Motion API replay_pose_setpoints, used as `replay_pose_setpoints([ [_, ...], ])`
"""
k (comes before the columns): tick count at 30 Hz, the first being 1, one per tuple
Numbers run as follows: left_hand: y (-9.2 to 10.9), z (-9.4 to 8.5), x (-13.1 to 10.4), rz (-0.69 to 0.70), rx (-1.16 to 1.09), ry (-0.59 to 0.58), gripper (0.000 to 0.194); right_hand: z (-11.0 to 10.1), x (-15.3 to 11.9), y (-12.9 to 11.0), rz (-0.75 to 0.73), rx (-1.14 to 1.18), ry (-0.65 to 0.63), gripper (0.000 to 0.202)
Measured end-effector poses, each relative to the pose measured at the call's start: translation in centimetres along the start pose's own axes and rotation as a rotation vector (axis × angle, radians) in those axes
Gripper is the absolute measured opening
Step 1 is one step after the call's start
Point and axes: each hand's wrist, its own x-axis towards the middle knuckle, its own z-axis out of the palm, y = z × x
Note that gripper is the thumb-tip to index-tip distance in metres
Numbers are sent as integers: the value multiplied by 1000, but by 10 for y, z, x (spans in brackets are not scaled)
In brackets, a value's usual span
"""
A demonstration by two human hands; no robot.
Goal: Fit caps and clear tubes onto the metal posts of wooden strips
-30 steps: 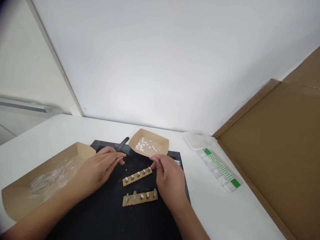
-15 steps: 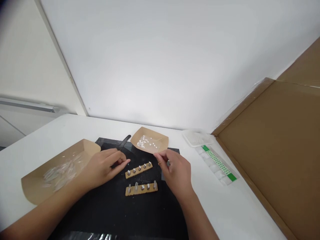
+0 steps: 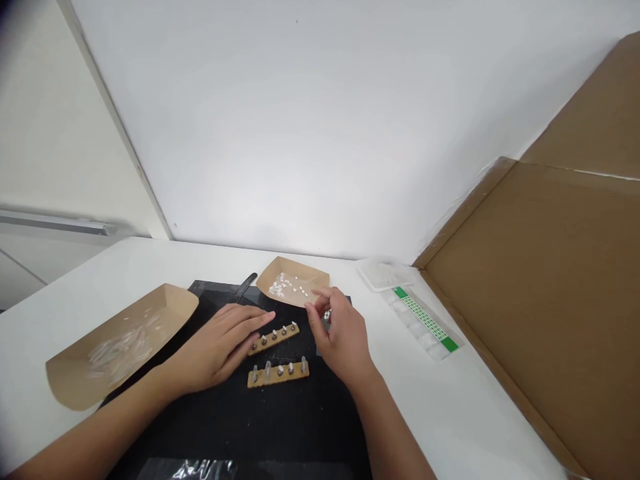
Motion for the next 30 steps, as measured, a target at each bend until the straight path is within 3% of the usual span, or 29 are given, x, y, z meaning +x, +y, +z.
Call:
replay_pose_setpoints([
  [4,23,7,2,16,-143,-109,35,-3,-1,-1,-79,-18,-164,26],
  [7,31,13,2,18,-182,-148,41,-3,-2,-6,-122,-30,-225,27],
  [15,20,16,-1,-14,-129,-165,44,-5,-6,-9,-128,0,-307,30],
  [18,16,16,-3,-34,-120,-179,49,-10,-9,-9,-105,36,-392,69],
  [20,15,18,-4,-48,-119,-168,48,-14,-10,-10,-85,39,-466,80],
  [25,16,20,-7,-56,-94,-131,39,-21,-8,-14,-45,-35,-541,42],
  [30,14,20,-9,-66,-91,-159,39,-19,-9,-15,-11,-45,-620,36],
])
